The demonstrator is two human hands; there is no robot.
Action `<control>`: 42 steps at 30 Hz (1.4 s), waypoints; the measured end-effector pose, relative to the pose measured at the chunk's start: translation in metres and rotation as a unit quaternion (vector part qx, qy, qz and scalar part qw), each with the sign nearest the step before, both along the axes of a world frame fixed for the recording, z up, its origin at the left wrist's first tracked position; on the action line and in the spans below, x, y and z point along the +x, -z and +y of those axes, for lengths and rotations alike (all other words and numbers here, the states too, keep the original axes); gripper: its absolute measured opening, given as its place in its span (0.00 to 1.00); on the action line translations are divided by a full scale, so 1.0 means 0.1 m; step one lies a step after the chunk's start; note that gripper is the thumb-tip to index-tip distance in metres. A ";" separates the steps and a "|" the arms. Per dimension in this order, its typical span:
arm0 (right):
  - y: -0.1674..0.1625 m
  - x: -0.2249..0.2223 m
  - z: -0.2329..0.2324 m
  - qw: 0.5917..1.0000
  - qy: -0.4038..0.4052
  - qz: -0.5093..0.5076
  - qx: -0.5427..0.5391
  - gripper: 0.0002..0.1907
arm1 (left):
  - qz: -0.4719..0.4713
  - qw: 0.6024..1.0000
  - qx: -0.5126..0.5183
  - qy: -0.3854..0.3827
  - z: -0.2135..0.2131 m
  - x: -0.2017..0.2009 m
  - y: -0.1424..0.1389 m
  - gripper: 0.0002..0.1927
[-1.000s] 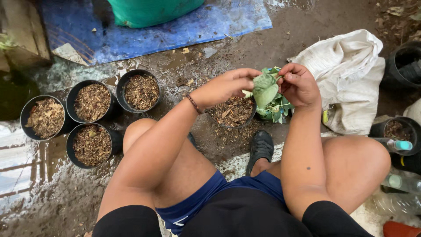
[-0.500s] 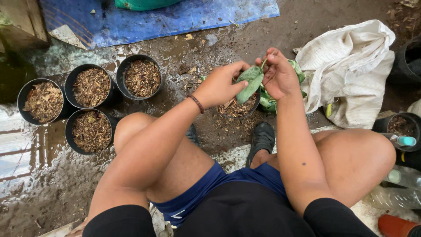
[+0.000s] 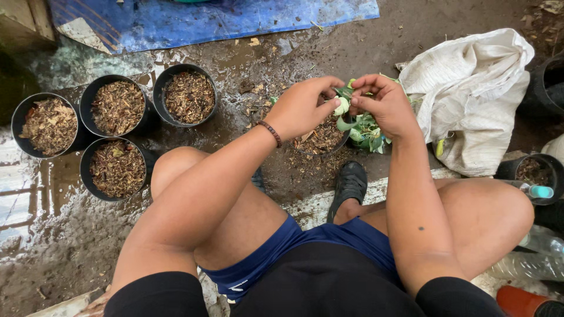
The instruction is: The person sits on the ground and plants small leafy cuttings into several black pots filled with soil. They use a small knife to trim the cuttings and then place them into the soil, pressing the soil around the base of each plant.
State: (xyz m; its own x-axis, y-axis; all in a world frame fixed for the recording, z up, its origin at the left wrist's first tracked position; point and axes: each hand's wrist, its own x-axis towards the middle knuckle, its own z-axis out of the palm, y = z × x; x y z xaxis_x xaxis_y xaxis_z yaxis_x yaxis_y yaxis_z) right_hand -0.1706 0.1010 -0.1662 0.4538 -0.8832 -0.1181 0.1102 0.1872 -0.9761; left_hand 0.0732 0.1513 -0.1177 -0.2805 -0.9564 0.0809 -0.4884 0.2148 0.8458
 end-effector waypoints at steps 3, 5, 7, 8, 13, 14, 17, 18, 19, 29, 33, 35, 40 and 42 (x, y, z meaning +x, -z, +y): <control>-0.06 0.01 0.01 0.999 -0.012 0.032 -0.023 0.13 | 0.031 0.999 0.017 -0.002 -0.04 -0.06 -0.04 0.14; -0.12 0.01 0.00 0.997 -0.016 0.057 -0.041 0.12 | 0.045 0.999 0.025 -0.010 -0.08 -0.09 -0.03 0.12; -0.18 0.00 0.00 0.995 -0.016 0.081 -0.061 0.11 | 0.070 0.996 0.050 -0.028 -0.13 -0.11 0.03 0.10; -0.19 0.00 -0.01 0.992 -0.019 0.107 -0.061 0.11 | 0.073 0.995 0.053 -0.029 -0.17 -0.12 0.09 0.10; -0.22 -0.09 -0.13 0.964 -0.046 0.251 -0.071 0.10 | 0.096 0.993 0.058 -0.025 -0.37 -0.16 0.57 0.12; -0.19 -0.13 -0.16 0.941 -0.064 0.315 -0.105 0.10 | 0.052 0.995 0.083 -0.031 -0.42 -0.16 0.72 0.12; -0.07 -0.31 -0.24 0.858 -0.116 0.471 -0.171 0.10 | -0.061 0.986 0.153 -0.029 -0.56 -0.23 1.21 0.14; 0.00 -0.38 -0.24 0.836 -0.132 0.504 -0.171 0.11 | -0.085 0.981 0.175 -0.019 -0.59 -0.29 1.36 0.14; 0.07 -0.46 -0.24 0.812 -0.148 0.538 -0.171 0.11 | -0.050 0.974 0.213 -0.059 -0.60 -0.39 1.51 0.15; 0.83 -0.74 -0.44 0.763 -0.193 0.590 -0.181 0.13 | 0.284 0.825 0.421 -0.250 -0.61 -1.15 2.08 0.17; 1.07 -0.66 -0.54 0.752 -0.219 0.600 -0.163 0.14 | 0.366 0.795 0.412 -0.253 -0.70 -1.20 2.11 0.17; 1.15 -0.63 -0.64 0.754 -0.221 0.599 -0.153 0.14 | 0.371 0.791 0.412 -0.259 -0.77 -1.21 2.13 0.17; 1.30 -0.52 -0.70 0.781 -0.197 0.573 -0.148 0.14 | 0.517 0.672 0.458 -0.268 -0.92 -1.22 2.27 0.11; 1.35 -0.46 -0.70 0.779 -0.170 0.561 -0.222 0.13 | 0.553 0.643 0.463 -0.256 -0.98 -1.21 2.35 0.11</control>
State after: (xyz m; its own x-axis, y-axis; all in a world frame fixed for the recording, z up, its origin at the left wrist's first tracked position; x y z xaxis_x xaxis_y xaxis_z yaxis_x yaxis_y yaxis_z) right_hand -0.2165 0.0306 -0.3012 0.5009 -0.8015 -0.3266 -0.8419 -0.3637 -0.3986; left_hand -0.0474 0.0534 -0.3524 -0.1698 -0.6829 -0.7106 0.7168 -0.5804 0.3865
